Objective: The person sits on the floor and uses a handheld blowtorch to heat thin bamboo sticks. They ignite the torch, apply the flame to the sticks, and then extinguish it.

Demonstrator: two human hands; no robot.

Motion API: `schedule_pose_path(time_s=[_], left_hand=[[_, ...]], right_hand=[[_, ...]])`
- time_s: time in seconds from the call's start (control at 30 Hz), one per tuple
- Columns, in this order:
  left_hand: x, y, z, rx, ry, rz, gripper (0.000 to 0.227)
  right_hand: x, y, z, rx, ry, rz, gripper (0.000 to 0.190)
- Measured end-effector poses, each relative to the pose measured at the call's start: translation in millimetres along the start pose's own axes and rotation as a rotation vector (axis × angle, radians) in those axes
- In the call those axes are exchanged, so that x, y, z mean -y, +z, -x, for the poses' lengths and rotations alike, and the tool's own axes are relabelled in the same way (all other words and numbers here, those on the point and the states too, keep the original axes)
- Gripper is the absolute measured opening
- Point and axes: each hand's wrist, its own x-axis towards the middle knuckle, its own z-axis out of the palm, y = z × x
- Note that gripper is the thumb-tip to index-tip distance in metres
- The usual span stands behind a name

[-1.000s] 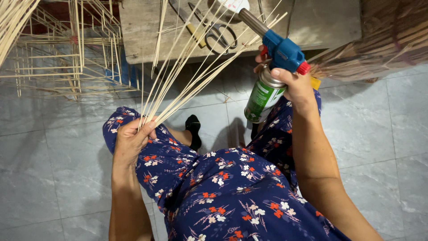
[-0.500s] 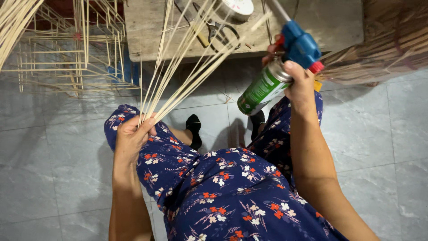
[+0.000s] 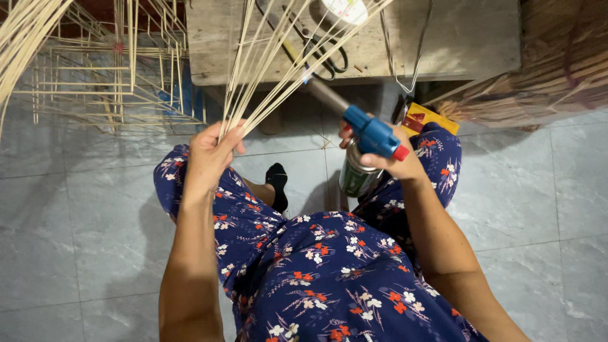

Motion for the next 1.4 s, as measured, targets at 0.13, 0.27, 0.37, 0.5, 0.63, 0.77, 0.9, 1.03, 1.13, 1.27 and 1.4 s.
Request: schedule_pose_path(time_s=[0.13,0.27,0.37,0.5,0.63,0.77,0.9,1.03,1.13,1.27,1.4], left_hand=[[-7.5,14.1,-10.3,0.019,-0.025,0.031,0.021],[-7.4,20.6,-17.0,0.047,-0.001,0.033,0.019],[-6.8,29.2,-25.0,0.062,0.023,-0.002,0.018],[-8.7,42.3,-37.2,0.086,0.034,-0.019,0.017],[-9.9,52.5,-48.7,0.112,0.060,-0.023,0.018],[-10.2,57.2,-58.9,0.130,0.083,-0.073,0.020],[-15.5,57.1,-63.4,0.161,0.073,-0.020,0.020],[-24.0,54.4,-58.3,0.158,0.030,-0.025,0.020],[-28.2,53.5,-55.3,0.152,0.011,-0.004,0.020],[-25.8,52.4,-56.2,0.152,0.023,-0.014,0.019],[-19.5,50.4,-59.3,0.152,0.042,-0.024,0.018]], right_hand=[[-5.8,-0.9,4.5,0.052,-0.001,0.028,0.074],[-12.7,-8.7,8.4,-0.106,-0.073,-0.061,0.075],[-13.6,-18.4,13.2,-0.217,-0.144,-0.096,0.074],[-15.2,-18.0,19.2,-0.198,-0.141,-0.037,0.073],[-16.3,-10.5,24.6,-0.119,-0.097,-0.001,0.071],[-18.5,-10.9,29.0,-0.079,-0.049,0.068,0.068],[-15.9,-23.5,26.7,-0.165,-0.107,0.090,0.067],[-13.9,-23.3,26.9,-0.276,-0.129,-0.053,0.074],[-12.4,-18.4,25.2,-0.225,-0.124,-0.011,0.074],[-17.4,-5.8,22.8,-0.095,-0.091,0.049,0.072],[-21.7,-3.6,18.3,-0.087,-0.120,-0.028,0.071]])
